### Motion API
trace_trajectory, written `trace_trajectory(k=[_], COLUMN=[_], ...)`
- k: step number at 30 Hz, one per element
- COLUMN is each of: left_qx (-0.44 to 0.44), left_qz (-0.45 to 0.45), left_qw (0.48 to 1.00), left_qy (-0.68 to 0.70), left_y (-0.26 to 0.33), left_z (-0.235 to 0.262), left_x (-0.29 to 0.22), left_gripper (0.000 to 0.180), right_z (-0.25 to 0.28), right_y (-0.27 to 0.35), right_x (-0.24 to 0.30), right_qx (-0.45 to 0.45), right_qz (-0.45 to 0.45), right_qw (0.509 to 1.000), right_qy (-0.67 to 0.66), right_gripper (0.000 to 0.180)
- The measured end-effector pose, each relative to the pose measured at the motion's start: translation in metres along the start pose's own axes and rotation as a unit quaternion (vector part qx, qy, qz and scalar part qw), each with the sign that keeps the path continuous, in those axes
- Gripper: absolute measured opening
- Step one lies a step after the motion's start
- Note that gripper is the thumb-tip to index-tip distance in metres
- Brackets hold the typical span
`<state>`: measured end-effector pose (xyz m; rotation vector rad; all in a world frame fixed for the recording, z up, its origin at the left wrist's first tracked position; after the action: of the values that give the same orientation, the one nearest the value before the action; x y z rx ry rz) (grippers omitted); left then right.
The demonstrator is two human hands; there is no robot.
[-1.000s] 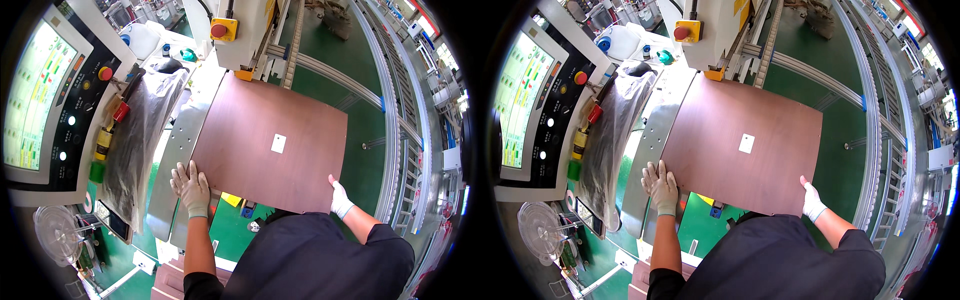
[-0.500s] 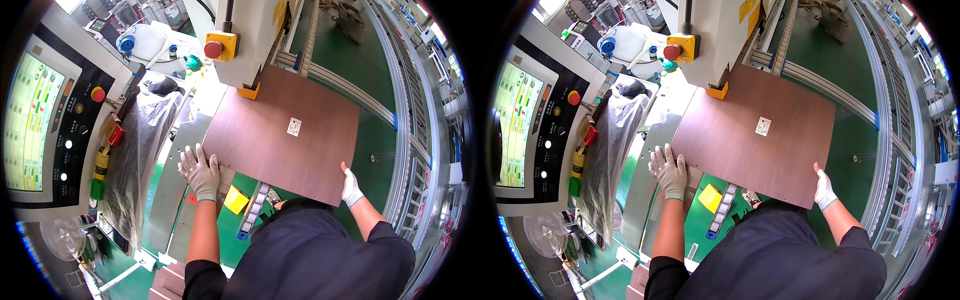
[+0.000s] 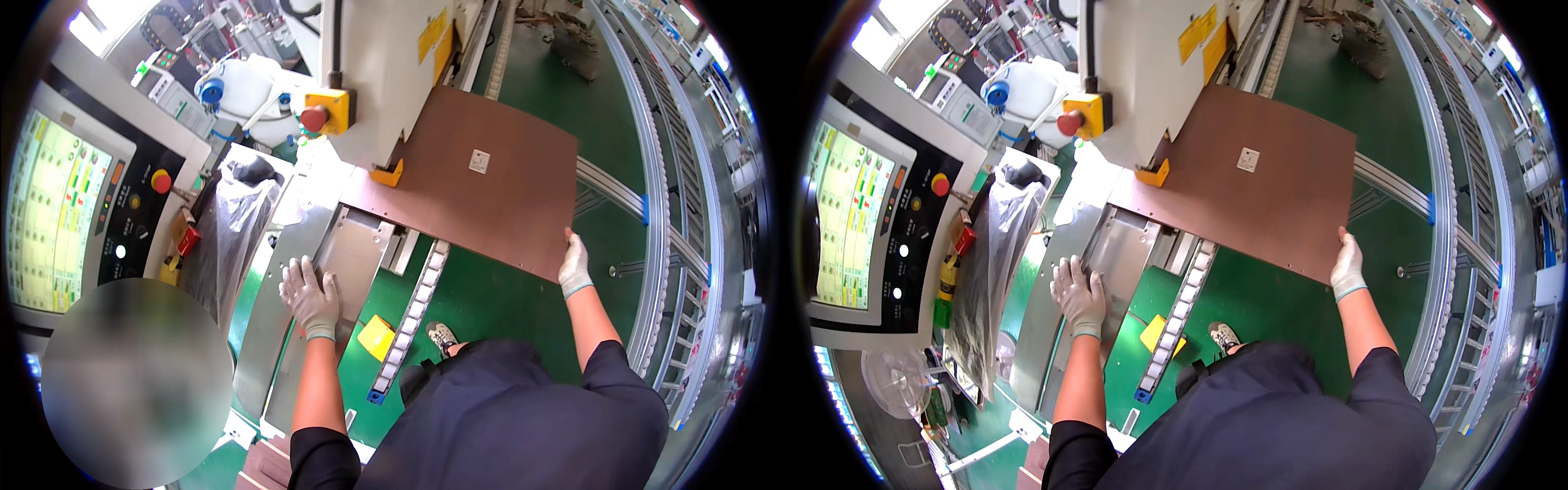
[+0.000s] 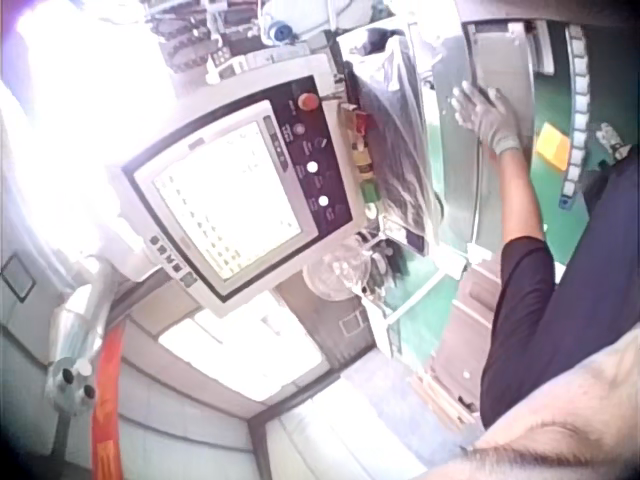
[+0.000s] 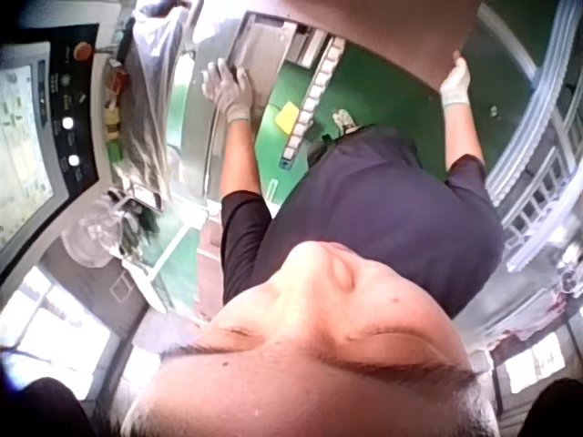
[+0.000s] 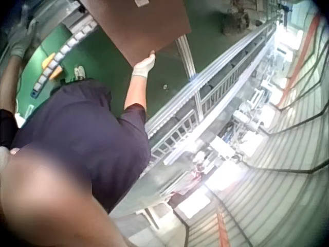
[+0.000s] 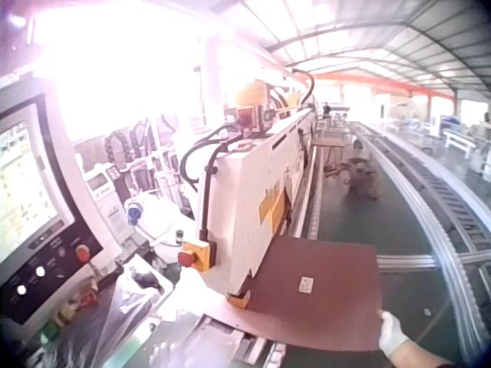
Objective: The person picks up wood panels from a stack and feeds them into a processing machine one at a time, using their hands to align each panel with the machine's guide rail and pushing it through.
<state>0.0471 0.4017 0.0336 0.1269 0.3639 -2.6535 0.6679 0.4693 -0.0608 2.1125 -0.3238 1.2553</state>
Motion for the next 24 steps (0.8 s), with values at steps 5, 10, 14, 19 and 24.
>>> trace_trajectory(k=[5,10,14,19,24], left_qx=[-0.016,-0.028,-0.037,0.075,0.161], left_qz=[0.002,0.026,0.046,0.038,0.083], left_qw=[1.000,0.998,0.998,0.996,0.983], left_qy=[-0.002,0.052,0.020,0.001,0.037], left_y=[0.002,0.019,0.055,0.134,0.240], left_z=[0.002,0.004,0.004,0.005,0.039], left_x=[0.001,0.006,0.006,0.026,0.050], left_gripper=[0.061,0.051,0.052,0.059,0.058], right_z=[-0.033,-0.071,-0.136,-0.197,-0.240], right_y=[0.067,0.136,0.259,0.345,0.371], right_x=[0.011,-0.083,-0.116,-0.113,-0.144], right_qx=[-0.093,0.233,0.552,0.714,0.678], right_qz=[0.026,-0.082,0.186,0.369,0.513], right_qw=[0.993,0.966,0.749,0.521,0.363], right_qy=[0.071,0.077,0.316,0.288,0.382], right_gripper=[0.025,0.021,0.027,0.023,0.020])
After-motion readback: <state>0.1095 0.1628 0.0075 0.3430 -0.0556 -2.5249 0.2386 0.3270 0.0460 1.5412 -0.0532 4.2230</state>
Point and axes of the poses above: each hand's wrist, its own y-axis away from the middle knuckle, its own z-axis out of the back of the hand, x = y × z, the point moved 7 cm from there along -y, towards the middle knuckle, and after that the axes turned 8 degrees about z, right-handed, at the moved point
